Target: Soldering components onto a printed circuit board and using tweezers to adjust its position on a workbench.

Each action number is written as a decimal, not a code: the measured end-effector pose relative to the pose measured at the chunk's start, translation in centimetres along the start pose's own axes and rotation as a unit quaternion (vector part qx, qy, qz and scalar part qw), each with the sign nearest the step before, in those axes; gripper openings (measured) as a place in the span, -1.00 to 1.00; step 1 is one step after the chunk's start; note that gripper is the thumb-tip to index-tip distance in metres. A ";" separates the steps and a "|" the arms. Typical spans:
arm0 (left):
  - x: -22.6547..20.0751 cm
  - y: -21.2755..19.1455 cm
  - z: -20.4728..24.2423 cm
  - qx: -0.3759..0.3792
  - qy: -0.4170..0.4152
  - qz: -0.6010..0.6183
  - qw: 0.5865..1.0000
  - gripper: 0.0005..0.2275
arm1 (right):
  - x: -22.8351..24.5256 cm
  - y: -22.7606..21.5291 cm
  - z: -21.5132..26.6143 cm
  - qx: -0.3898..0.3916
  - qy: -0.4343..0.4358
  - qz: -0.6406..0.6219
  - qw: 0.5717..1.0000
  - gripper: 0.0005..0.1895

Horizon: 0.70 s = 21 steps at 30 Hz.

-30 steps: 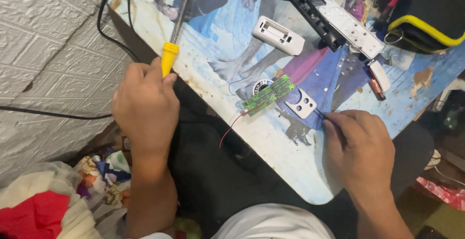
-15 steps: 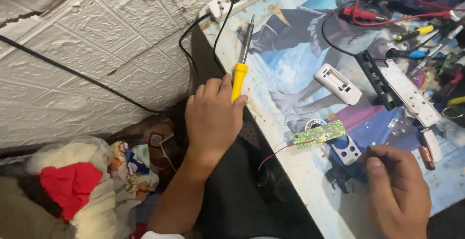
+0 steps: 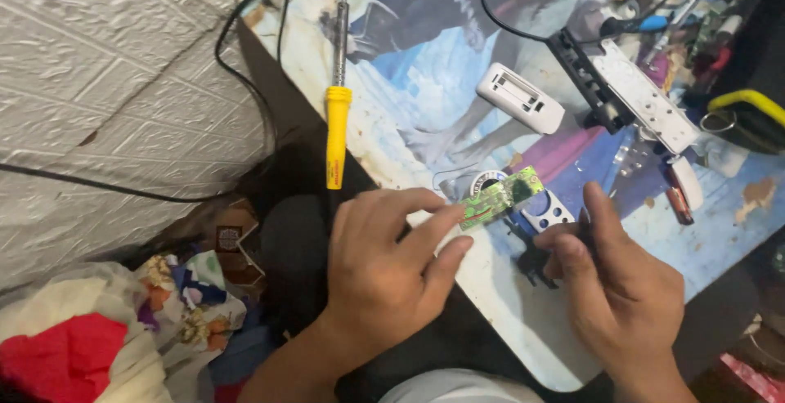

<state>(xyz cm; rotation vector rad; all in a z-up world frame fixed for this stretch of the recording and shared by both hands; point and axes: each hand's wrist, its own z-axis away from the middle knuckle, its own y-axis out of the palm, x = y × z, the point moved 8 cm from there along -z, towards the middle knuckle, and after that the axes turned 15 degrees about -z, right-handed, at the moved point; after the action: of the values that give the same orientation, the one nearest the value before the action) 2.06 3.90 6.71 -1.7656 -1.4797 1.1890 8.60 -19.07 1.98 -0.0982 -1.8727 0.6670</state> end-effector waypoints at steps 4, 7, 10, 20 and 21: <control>-2.2 2.7 -0.1 0.015 0.021 0.018 1.000 -0.87 | -1.1 0.8 0.4 0.000 0.139 -0.037 0.990 -0.56; -2.7 4.0 -0.4 0.021 0.032 -0.013 0.999 -0.84 | -0.9 1.1 0.3 0.004 0.090 0.014 0.996 -0.73; -2.8 4.6 -0.4 0.020 0.038 -0.053 0.998 -0.80 | 0.0 1.4 0.0 -0.001 0.024 0.056 0.998 -0.77; -2.6 5.5 -0.8 0.002 0.013 -0.100 0.995 -0.71 | -2.7 1.3 1.0 -0.052 0.182 0.010 0.982 -0.81; -2.6 5.6 -0.9 0.002 0.013 -0.099 0.995 -0.71 | -2.6 1.5 0.7 -0.052 0.183 0.011 0.982 -0.81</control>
<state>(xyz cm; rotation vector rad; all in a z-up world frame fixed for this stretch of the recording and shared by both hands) 5.50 0.09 3.17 -1.5825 -1.5943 1.0629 8.65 -19.10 -1.08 -0.2907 -1.5520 0.5244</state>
